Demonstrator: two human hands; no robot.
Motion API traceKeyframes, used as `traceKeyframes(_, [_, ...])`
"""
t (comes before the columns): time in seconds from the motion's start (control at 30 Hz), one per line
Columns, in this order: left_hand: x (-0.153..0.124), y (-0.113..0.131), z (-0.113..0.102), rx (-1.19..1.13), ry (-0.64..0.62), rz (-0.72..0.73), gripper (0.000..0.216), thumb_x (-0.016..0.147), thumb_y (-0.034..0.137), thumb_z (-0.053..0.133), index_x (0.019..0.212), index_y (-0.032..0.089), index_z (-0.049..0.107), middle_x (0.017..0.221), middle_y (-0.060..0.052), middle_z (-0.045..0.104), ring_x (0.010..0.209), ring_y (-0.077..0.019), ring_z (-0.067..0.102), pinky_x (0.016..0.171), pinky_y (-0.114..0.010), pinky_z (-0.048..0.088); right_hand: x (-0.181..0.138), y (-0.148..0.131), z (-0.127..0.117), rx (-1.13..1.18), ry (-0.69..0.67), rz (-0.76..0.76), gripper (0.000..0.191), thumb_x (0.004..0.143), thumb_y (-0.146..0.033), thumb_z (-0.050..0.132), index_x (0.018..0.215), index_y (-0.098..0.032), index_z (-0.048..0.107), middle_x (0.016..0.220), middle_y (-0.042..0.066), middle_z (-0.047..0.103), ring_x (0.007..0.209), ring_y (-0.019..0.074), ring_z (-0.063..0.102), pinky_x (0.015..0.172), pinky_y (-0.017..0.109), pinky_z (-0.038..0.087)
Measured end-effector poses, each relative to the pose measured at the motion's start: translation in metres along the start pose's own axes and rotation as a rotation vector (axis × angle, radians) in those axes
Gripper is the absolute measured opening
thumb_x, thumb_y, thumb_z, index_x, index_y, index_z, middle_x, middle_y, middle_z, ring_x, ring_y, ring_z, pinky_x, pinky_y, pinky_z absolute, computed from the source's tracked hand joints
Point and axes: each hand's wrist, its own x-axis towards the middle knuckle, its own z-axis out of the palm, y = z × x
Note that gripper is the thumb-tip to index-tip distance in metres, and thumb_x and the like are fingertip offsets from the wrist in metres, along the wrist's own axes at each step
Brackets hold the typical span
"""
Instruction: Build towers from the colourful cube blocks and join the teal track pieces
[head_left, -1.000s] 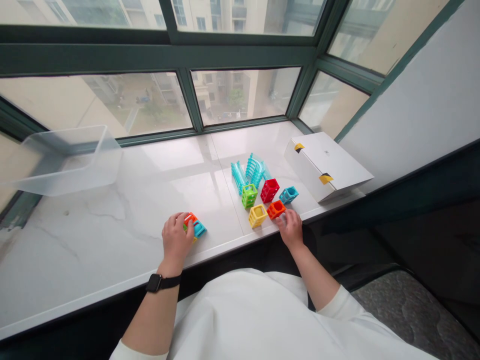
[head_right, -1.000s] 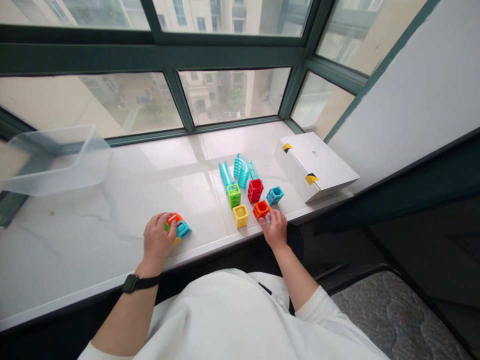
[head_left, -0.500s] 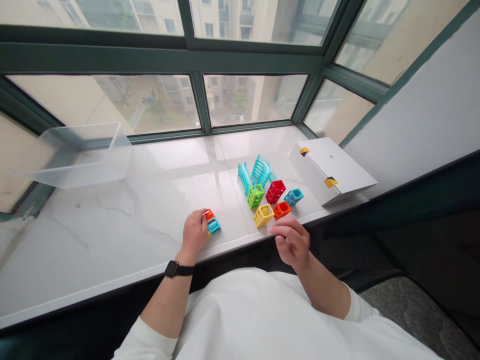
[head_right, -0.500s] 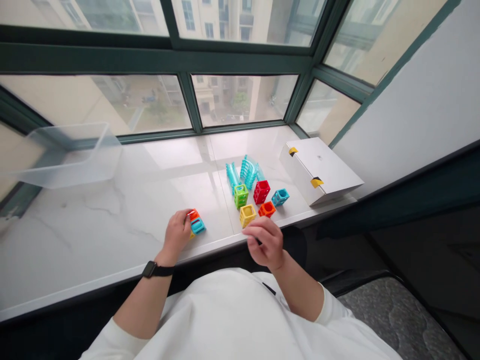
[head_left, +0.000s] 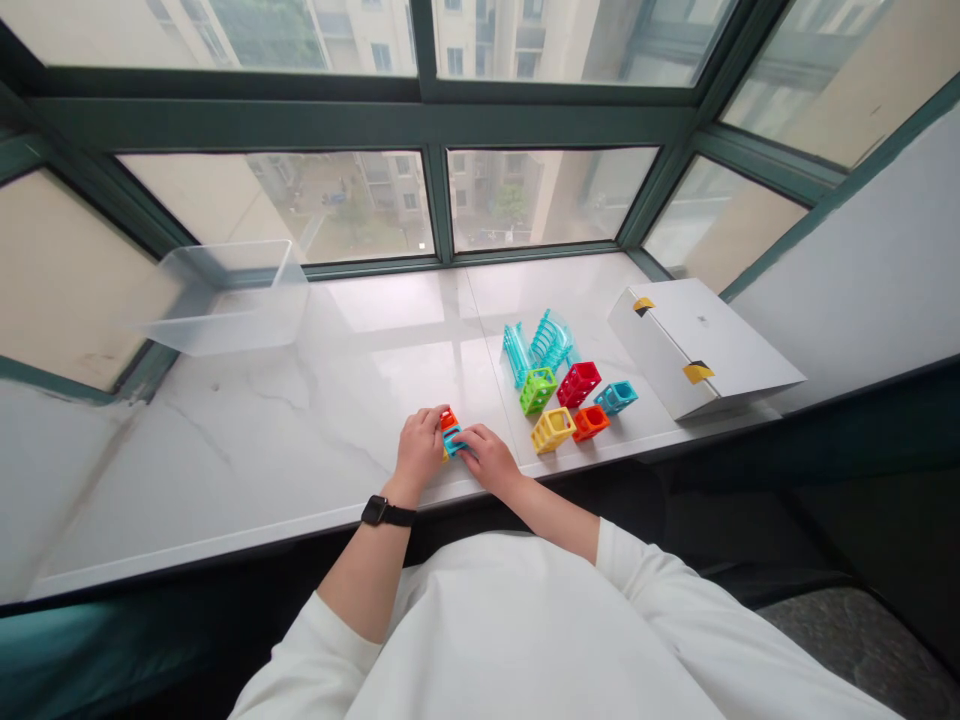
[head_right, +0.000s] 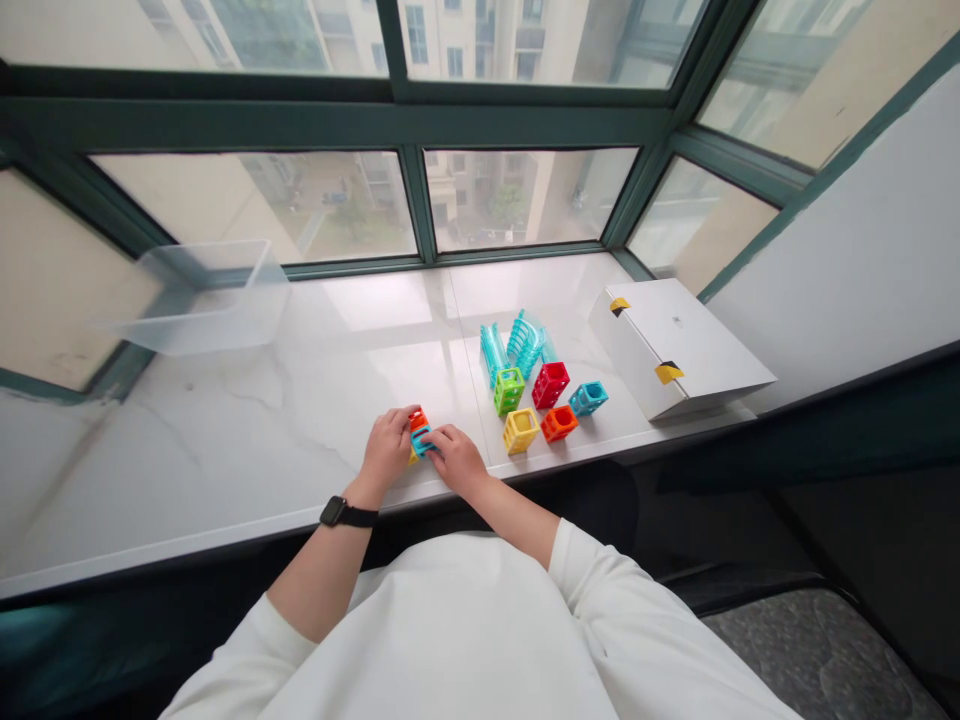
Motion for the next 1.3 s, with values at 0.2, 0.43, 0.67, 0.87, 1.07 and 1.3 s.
traceKeyframes(0.2, [0.001, 0.0, 0.0, -0.006, -0.002, -0.018, 0.047, 0.1, 0.016, 0.04, 0.137, 0.022, 0.068, 0.121, -0.012, 0.071, 0.112, -0.0295, 0.062, 0.104, -0.045, 0.049, -0.004, 0.004, 0.001, 0.005, 0.053, 0.012, 0.023, 0.091, -0.006, 0.061, 0.097, -0.025, 0.071, 0.097, 0.004, 0.071, 0.095, 0.0235, 0.068, 0.089, 0.036, 0.055])
traceKeyframes(0.43, [0.001, 0.001, -0.001, -0.005, -0.006, -0.006, 0.046, 0.101, 0.016, 0.04, 0.138, 0.023, 0.067, 0.121, -0.011, 0.072, 0.112, -0.0291, 0.063, 0.103, -0.044, 0.05, -0.007, 0.008, -0.001, 0.099, 0.248, 0.18, 0.013, 0.093, -0.02, 0.054, 0.102, -0.025, 0.061, 0.096, 0.005, 0.071, 0.086, 0.0237, 0.07, 0.081, 0.036, 0.057])
traceKeyframes(0.67, [0.0, -0.005, -0.017, 0.075, -0.026, -0.002, 0.044, 0.101, 0.017, 0.044, 0.137, 0.025, 0.068, 0.128, -0.011, 0.073, 0.116, -0.0298, 0.066, 0.102, -0.044, 0.05, -0.006, 0.008, -0.001, 0.222, 0.254, 0.277, 0.011, 0.104, -0.035, 0.048, 0.109, -0.027, 0.053, 0.093, 0.003, 0.079, 0.088, 0.0247, 0.078, 0.08, 0.037, 0.057])
traceKeyframes(0.87, [-0.001, 0.017, -0.033, 0.062, 0.089, 0.092, 0.035, 0.104, 0.034, 0.054, 0.134, 0.024, 0.069, 0.133, -0.011, 0.073, 0.124, -0.0307, 0.065, 0.11, -0.047, 0.046, -0.004, 0.007, -0.001, 0.254, 0.254, 0.306, 0.012, 0.105, -0.036, 0.047, 0.111, -0.027, 0.054, 0.09, 0.002, 0.08, 0.086, 0.0238, 0.079, 0.081, 0.036, 0.058])
traceKeyframes(1.07, [0.008, 0.04, -0.025, -0.025, -0.005, 0.135, 0.023, 0.096, 0.025, 0.059, 0.111, 0.027, 0.076, 0.107, -0.006, 0.08, 0.106, -0.0281, 0.072, 0.108, -0.047, 0.048, -0.005, 0.007, -0.002, 0.265, 0.25, 0.286, 0.014, 0.106, -0.037, 0.048, 0.114, -0.028, 0.054, 0.091, 0.002, 0.08, 0.086, 0.0235, 0.08, 0.082, 0.036, 0.059])
traceKeyframes(1.3, [0.011, 0.028, -0.011, -0.09, -0.001, 0.113, 0.04, 0.086, 0.014, 0.056, 0.117, 0.027, 0.077, 0.11, -0.005, 0.081, 0.109, -0.0268, 0.072, 0.114, -0.046, 0.048, -0.006, 0.008, -0.002, 0.202, 0.246, 0.234, 0.017, 0.095, -0.023, 0.049, 0.11, -0.027, 0.056, 0.09, 0.002, 0.078, 0.085, 0.0235, 0.077, 0.081, 0.036, 0.058])
